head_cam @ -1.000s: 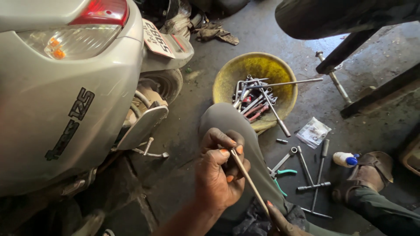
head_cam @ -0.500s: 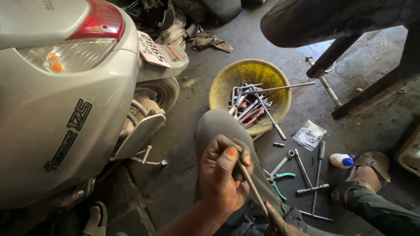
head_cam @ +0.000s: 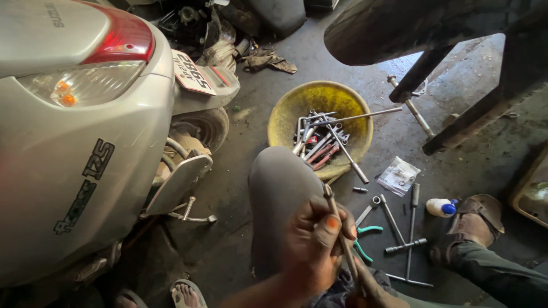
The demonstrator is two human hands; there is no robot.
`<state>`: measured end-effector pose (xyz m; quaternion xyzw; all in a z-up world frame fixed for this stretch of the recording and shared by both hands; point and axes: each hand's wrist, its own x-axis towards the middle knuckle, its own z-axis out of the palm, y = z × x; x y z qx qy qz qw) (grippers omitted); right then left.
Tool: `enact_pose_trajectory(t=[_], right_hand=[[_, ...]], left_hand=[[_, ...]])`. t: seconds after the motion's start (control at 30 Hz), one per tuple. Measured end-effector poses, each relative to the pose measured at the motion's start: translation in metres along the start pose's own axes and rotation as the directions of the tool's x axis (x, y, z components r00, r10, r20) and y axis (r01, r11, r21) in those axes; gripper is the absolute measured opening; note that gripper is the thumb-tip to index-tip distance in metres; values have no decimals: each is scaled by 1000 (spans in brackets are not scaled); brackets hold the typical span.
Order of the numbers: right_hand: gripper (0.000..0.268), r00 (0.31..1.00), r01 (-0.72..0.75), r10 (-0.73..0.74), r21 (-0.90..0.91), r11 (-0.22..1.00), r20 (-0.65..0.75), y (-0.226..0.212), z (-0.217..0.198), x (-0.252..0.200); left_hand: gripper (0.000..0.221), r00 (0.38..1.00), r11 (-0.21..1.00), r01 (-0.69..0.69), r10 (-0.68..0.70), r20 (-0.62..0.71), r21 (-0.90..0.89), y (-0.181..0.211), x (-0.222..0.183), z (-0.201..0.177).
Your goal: Cleaning and inspecting a motorcycle spark plug using tools and a cloth.
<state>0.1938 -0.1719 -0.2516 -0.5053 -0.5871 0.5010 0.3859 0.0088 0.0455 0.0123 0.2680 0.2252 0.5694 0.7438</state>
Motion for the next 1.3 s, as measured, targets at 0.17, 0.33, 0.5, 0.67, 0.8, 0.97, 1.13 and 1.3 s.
enact_pose_trajectory(t=[0.17,0.33,0.5,0.67,0.8,0.97,1.13,1.3], right_hand=[[77,984,-172,175,144,975,-14,-41,-11,37],[82,947,-314,302,110,943,114,-11,-9,36],[68,908,-416,394,400,817,141,30,8,11],[71,915,-350,43,734,582,402,39,-13,17],[69,962,-95,-45,483,870,271,32,-25,31],[68,957,248,-246,2,969,152,-25,-48,55],[61,933,-356,359,107,928,-15,-120,-35,74],[54,997,-45,46,21,999,-63,-172,-30,96]], left_hand=[[26,995,998,58,-56,82,-27,12,9,12],[36,997,999,-28,30,-72,24,11,19,6],[30,998,998,12,-8,-59,69,5,13,2],[32,995,960,59,-35,-94,275,11,31,-12],[23,908,979,75,-146,-393,-189,40,72,-23],[38,963,973,57,-113,-245,-224,40,86,-38],[26,981,992,0,-24,-190,-129,44,96,-21],[20,991,987,-36,15,-136,-156,20,90,-23]])
